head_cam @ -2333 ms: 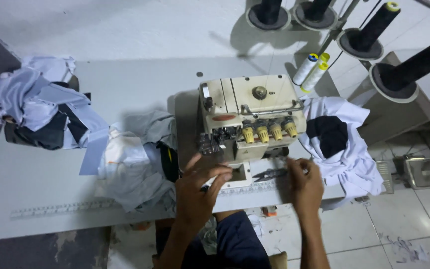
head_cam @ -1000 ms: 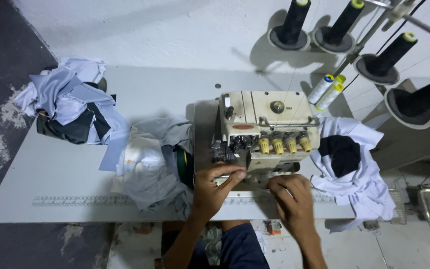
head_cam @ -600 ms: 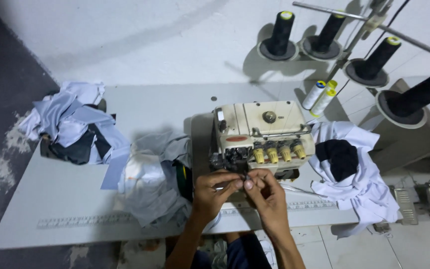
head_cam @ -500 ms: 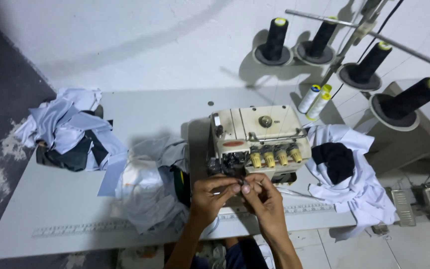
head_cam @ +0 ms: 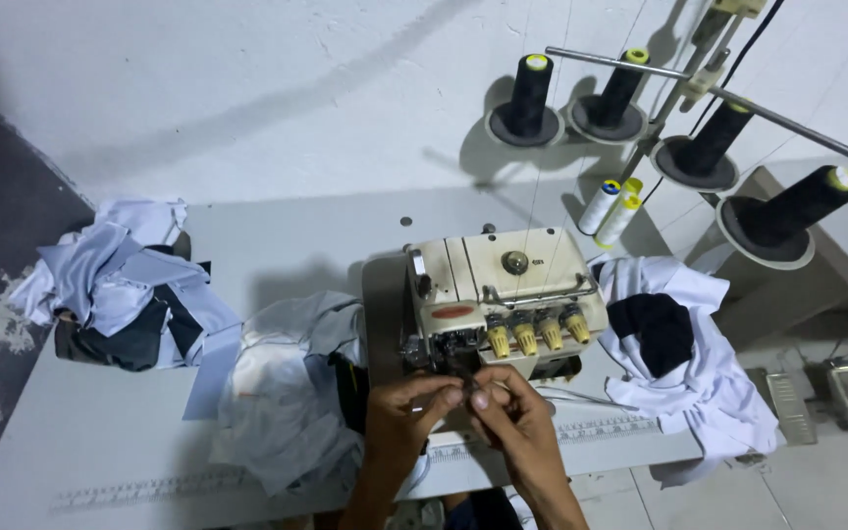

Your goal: Adjusting and threading an industrial overlock sewing machine.

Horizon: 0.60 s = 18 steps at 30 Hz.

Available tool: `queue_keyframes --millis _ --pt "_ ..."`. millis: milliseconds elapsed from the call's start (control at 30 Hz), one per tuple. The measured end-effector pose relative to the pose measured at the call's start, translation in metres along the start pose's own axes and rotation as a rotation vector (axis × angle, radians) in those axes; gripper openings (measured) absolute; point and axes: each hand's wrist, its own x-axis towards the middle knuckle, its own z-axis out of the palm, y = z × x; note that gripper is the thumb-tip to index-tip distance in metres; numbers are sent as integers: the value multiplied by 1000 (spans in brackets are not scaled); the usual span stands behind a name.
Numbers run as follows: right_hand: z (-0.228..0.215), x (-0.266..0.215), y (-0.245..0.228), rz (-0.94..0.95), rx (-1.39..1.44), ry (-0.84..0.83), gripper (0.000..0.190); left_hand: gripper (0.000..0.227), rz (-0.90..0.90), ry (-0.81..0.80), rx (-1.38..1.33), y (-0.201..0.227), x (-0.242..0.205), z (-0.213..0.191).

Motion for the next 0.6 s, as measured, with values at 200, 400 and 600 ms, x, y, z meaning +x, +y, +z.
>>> queue_keyframes --millis 200,400,600 --pt "-2 -5 1 38 108 6 17 14 -13 -16 65 14 0 5" --pt "-1 -2 5 60 210 25 13 16 -62 -94 121 14 5 -2" --pt "2 -5 1 80 203 -41 12 15 34 -159 36 10 8 -13"
